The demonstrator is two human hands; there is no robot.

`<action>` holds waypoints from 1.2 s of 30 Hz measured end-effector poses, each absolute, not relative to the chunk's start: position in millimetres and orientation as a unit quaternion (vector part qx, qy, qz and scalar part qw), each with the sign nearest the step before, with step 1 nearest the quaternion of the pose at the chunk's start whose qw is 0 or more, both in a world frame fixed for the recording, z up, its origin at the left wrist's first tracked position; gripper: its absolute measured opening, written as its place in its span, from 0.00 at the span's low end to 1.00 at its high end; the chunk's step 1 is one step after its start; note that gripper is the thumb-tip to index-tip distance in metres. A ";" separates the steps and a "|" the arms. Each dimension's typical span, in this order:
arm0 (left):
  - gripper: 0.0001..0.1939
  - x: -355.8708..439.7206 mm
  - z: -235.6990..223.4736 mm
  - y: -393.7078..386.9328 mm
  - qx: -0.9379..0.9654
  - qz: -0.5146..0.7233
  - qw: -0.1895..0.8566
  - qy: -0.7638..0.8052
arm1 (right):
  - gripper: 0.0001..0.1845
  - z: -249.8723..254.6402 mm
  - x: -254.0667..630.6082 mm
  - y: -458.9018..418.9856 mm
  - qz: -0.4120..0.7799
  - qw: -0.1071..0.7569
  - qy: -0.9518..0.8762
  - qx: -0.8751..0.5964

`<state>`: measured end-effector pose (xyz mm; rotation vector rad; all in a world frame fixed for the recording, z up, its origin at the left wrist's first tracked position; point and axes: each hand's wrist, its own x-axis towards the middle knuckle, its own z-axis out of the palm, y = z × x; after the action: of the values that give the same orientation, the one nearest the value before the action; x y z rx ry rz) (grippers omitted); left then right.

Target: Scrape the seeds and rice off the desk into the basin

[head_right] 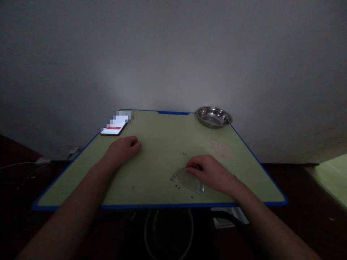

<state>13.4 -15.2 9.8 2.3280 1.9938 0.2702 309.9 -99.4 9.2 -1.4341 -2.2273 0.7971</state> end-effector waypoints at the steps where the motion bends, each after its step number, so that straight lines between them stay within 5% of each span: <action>1: 0.15 13.2 9.3 -14.9 0.755 0.088 0.032 0.649 | 0.10 8.6 309.6 -99.2 0.282 0.188 -0.790 -0.510; 24: 0.14 14.0 10.4 -16.0 0.758 0.084 0.035 0.646 | 0.10 8.3 295.3 -100.2 0.261 0.183 -0.826 -0.465; 36: 0.15 16.0 11.4 -16.6 0.757 0.081 0.028 0.648 | 0.13 -0.9 324.4 -144.9 0.219 0.235 -0.730 -0.603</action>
<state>16.0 -16.6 11.4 2.3363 2.0005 0.2496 324.4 -144.9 -0.9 -1.6542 -2.0042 0.6020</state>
